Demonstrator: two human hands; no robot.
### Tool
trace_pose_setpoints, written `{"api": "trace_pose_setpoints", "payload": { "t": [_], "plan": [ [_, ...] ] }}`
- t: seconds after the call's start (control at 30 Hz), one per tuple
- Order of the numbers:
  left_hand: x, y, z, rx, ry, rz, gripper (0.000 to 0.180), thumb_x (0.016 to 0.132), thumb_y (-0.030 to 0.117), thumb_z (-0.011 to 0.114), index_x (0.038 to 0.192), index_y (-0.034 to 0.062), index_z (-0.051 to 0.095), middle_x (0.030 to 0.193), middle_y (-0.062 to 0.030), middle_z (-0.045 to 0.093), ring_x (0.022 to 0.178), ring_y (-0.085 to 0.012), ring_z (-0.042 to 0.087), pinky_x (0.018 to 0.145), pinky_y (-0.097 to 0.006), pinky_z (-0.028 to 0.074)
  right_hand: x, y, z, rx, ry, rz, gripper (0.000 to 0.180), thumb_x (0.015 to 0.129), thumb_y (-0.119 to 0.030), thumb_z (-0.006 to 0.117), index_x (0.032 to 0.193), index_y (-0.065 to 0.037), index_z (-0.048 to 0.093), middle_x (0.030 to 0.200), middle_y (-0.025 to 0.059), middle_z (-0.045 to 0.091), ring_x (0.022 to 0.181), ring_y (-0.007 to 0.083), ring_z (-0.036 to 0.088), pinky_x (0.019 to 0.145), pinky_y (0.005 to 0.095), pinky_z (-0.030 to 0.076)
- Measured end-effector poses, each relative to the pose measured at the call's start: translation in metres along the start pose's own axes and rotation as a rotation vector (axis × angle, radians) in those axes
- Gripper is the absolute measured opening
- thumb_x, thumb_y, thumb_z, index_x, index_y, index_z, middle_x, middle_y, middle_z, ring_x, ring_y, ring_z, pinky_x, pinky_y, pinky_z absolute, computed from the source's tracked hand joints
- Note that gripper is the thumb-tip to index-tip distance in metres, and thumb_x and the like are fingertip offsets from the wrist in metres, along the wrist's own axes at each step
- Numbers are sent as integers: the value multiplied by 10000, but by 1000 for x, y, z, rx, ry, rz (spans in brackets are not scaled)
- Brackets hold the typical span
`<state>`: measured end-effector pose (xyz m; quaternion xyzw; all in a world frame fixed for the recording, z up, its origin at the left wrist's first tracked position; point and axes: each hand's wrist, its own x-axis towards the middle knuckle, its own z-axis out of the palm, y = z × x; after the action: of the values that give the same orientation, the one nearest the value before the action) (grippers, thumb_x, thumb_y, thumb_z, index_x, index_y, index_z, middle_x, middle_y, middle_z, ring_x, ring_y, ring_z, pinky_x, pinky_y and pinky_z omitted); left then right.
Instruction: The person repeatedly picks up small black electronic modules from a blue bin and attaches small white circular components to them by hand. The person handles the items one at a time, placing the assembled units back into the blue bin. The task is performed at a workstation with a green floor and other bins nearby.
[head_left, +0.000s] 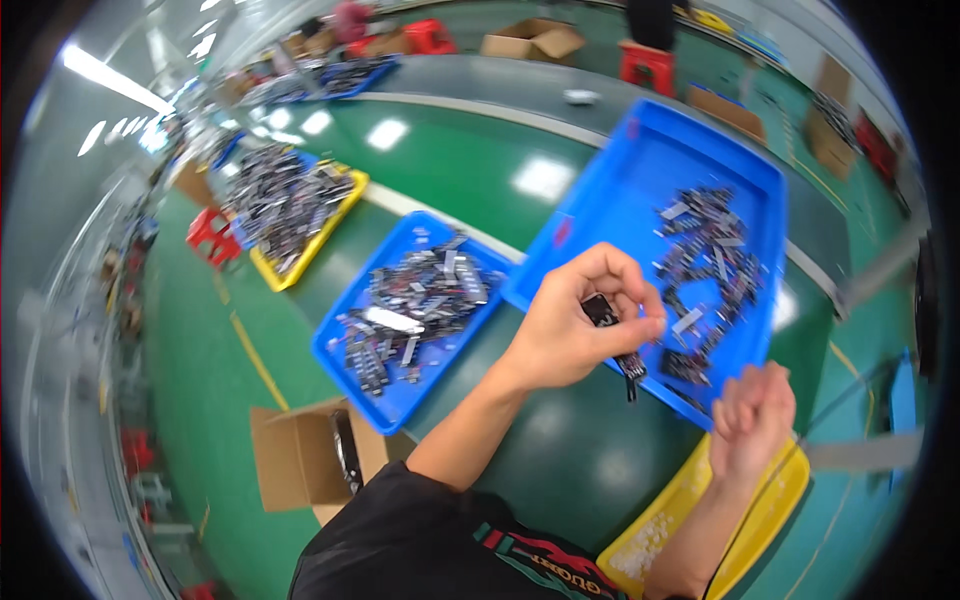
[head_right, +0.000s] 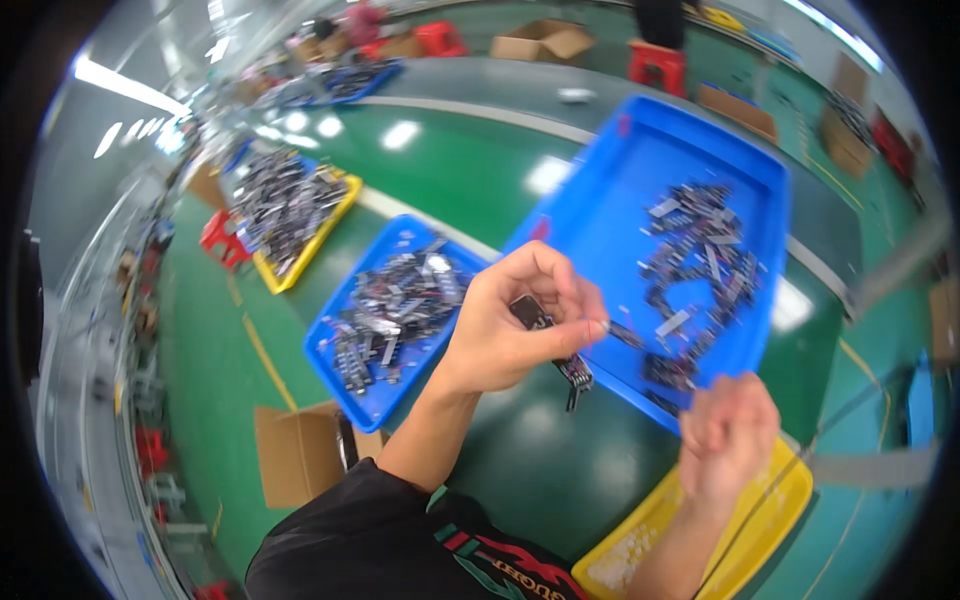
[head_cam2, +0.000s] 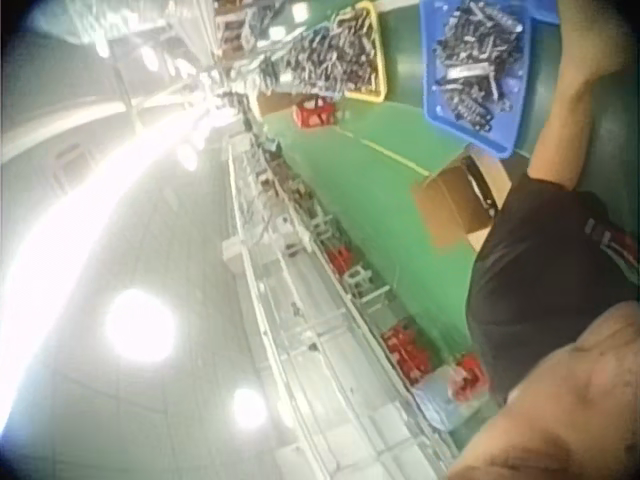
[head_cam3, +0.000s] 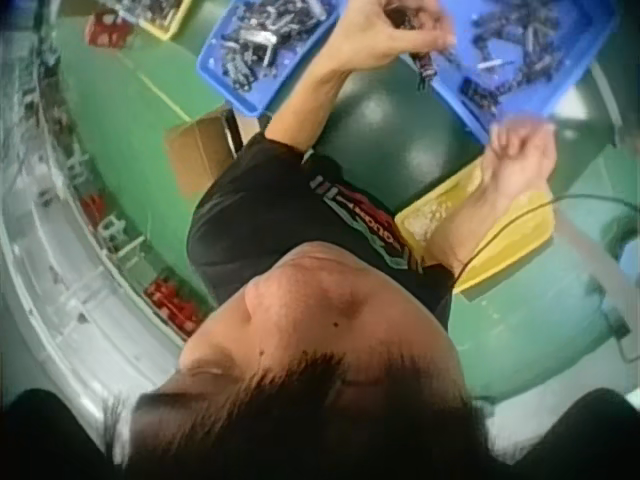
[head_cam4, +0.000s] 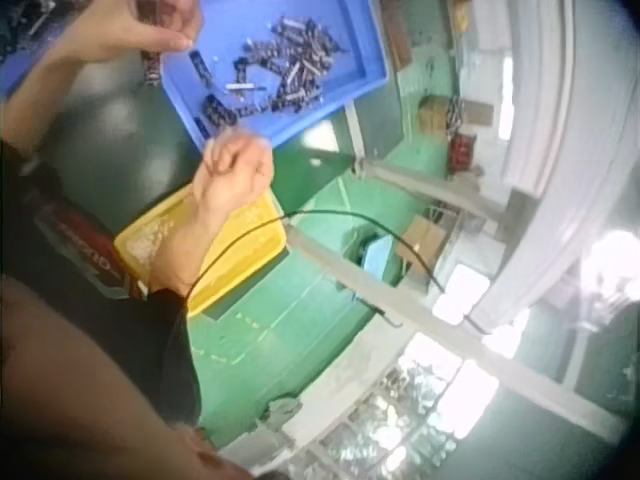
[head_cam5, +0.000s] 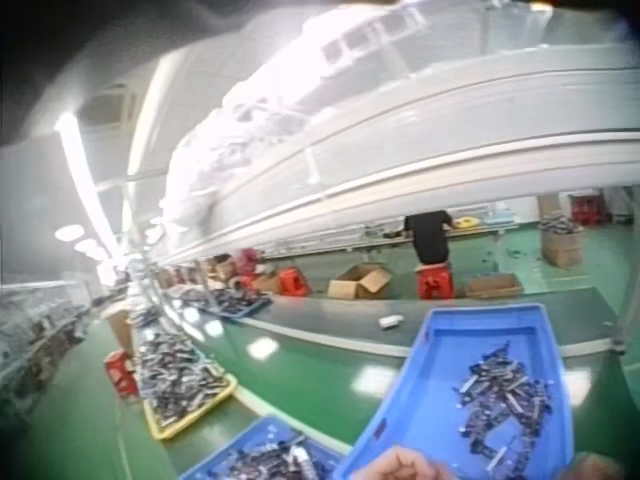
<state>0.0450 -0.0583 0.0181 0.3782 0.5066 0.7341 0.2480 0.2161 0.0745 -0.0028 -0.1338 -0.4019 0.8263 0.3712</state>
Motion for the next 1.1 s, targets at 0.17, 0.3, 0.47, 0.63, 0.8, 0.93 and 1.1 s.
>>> {"api": "trace_pose_setpoints", "payload": {
  "t": [0.17, 0.3, 0.47, 0.63, 0.8, 0.93, 1.1],
  "plan": [
    [-5, 12, -97, 696, 309, 51, 153, 708, -19, 642, 795, 37, 529, 779, -40, 627, 675, -83, 565, 630, -234, 461, 12, 1, -18, 271, -80, 133, 385, 956, -286, 359, 612, -130, 286, 507, -30, 245, 398, 57, 184, 315, 197, 164],
    [-5, 22, -177, 1396, 378, 85, 133, 701, 34, 616, 829, 12, 592, 791, -119, 642, 707, -239, 628, 665, -329, 495, 15, 8, -21, 276, -155, 204, 321, 916, -233, 367, 628, -128, 273, 539, -25, 253, 414, 69, 204, 310, 198, 177],
    [9, 6, -235, 1505, 333, -93, 152, 711, 44, 593, 862, 20, 593, 830, -125, 643, 807, -283, 629, 716, -372, 491, 18, 11, -28, 273, -130, 169, 219, 905, -176, 403, 702, -105, 362, 581, -26, 273, 435, 59, 237, 308, 187, 188],
    [12, -15, -258, 1635, 174, -181, 133, 710, 75, 584, 838, 40, 593, 821, -114, 637, 851, -294, 610, 739, -390, 481, 18, 4, -13, 222, 170, 168, 136, 941, -122, 387, 939, -46, 500, 581, -38, 268, 429, 32, 222, 308, 178, 179],
    [26, -15, -253, 1574, 94, -307, 282, 760, 279, 640, 927, 53, 628, 904, -158, 653, 860, -313, 626, 758, -403, 490, 20, -6, -28, 408, -28, 203, 131, 868, -134, 432, 747, -87, 432, 576, -23, 293, 457, 64, 261, 337, 198, 199],
    [17, 3, -207, 1724, 90, -76, 269, 781, 267, 630, 934, 46, 618, 927, -143, 630, 882, -315, 604, 756, -395, 482, 23, -13, -33, 494, -99, 254, 133, 790, -124, 452, 691, -101, 366, 575, -14, 306, 474, 89, 289, 358, 214, 224],
    [36, -7, -96, 1518, -37, 211, 191, 763, 110, 642, 924, 22, 589, 874, -112, 611, 738, -262, 591, 655, -347, 476, 25, -21, -44, 449, -2, 280, 247, 839, -69, 426, 1049, -25, 548, 576, -22, 320, 445, 57, 280, 336, 179, 226]
  ]
}}
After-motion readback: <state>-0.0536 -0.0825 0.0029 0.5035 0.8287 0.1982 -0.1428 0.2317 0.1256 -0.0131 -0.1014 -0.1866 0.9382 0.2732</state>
